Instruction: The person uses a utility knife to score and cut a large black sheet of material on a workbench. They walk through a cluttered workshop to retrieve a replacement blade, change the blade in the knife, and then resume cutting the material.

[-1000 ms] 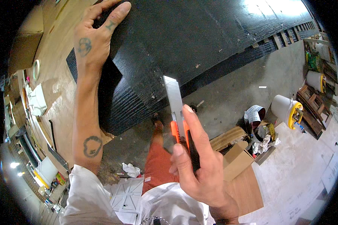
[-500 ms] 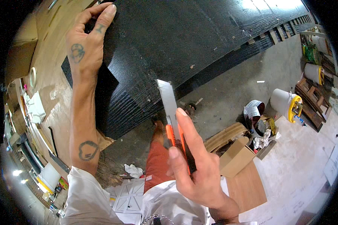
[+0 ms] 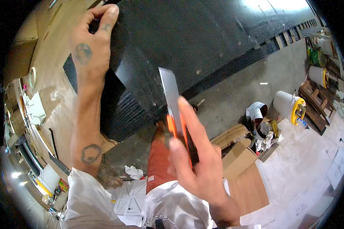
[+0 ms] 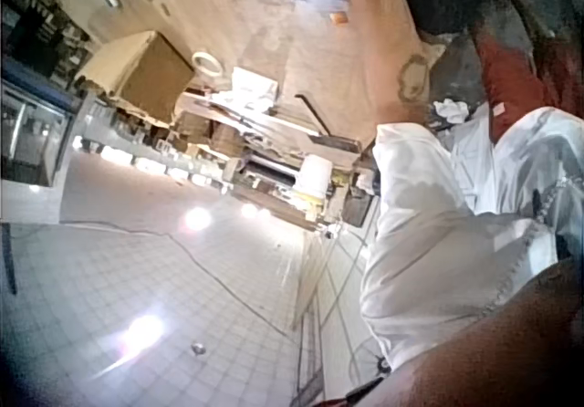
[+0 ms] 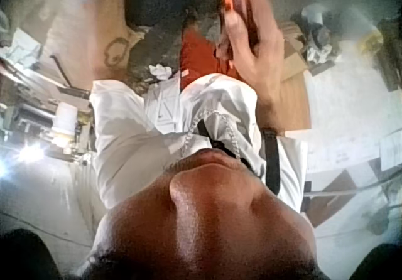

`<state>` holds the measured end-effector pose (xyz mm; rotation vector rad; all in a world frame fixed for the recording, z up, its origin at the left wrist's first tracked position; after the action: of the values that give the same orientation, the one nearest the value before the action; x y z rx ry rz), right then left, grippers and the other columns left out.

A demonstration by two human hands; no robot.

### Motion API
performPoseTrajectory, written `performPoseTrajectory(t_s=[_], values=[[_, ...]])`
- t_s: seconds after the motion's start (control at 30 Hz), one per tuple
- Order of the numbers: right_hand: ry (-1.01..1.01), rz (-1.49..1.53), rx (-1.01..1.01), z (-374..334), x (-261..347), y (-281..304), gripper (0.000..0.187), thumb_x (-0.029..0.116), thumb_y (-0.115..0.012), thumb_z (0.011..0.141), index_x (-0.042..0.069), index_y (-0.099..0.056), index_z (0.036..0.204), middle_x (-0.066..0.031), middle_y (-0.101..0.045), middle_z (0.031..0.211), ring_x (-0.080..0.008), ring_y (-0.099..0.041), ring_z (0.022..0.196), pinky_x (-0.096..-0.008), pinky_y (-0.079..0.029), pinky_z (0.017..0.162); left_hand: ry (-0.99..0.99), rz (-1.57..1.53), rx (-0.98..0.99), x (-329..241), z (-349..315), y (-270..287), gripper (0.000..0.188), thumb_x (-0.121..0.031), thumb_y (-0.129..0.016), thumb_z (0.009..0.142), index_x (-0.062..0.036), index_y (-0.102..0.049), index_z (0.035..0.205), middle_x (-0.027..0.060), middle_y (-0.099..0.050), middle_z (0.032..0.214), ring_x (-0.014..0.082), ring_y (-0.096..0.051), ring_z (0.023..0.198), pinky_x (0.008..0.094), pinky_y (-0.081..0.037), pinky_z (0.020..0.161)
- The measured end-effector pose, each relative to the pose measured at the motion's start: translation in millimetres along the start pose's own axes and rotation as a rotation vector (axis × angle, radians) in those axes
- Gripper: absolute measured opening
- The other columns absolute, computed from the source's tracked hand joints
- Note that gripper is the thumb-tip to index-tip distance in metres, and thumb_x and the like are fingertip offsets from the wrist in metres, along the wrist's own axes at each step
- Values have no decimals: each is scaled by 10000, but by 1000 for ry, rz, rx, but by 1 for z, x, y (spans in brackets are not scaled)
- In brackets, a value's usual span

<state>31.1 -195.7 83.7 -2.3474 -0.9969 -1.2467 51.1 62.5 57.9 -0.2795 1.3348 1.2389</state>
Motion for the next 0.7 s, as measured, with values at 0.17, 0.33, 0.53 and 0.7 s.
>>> performPoseTrajectory(t_s=[0.17, 0.33, 0.53, 0.7], values=[[37, -59, -27, 0, 5, -2, 567, 13, -524, 957, 31, -366, 1502, -49, -641, 818, -76, -581, 559, -248, -485, 524, 97, 10, 7, -6, -2, 2, 165, -137, -653, 920, 29, -654, 912, 83, -576, 880, 172, -557, 829, 302, -446, 785], [-41, 10, 11, -12, -5, 1, 584, 19, -515, 963, 25, -327, 1515, -42, -637, 820, -84, -599, 575, -252, -498, 523, -4, 40, -29, -3, -2, 1, 154, -123, -657, 908, 31, -651, 902, 101, -576, 874, 195, -559, 825, 315, -446, 789], [-9, -21, -12, -4, -3, -5, 576, 7, -502, 965, 19, -325, 1513, -47, -618, 787, -82, -581, 562, -246, -480, 507, -41, 57, -90, -5, -5, 0, 156, -122, -651, 913, 32, -650, 891, 105, -576, 870, 199, -561, 828, 315, -447, 788], [37, -48, -22, 5, 5, -9, 574, -14, -479, 963, -1, -313, 1513, -48, -614, 777, -80, -566, 551, -233, -463, 502, 60, -25, -2, 2, -1, 3, 162, -124, -656, 912, 37, -647, 895, 117, -584, 886, 211, -572, 845, 326, -453, 797]])
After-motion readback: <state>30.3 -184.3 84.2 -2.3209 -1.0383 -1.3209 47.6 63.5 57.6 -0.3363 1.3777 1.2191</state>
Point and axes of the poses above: each hand's wrist, its own z-axis towards the middle knuckle, its own y-axis out of the back of the hand, x = y × z, the point moved 4 cm from there along z, towards the middle knuckle
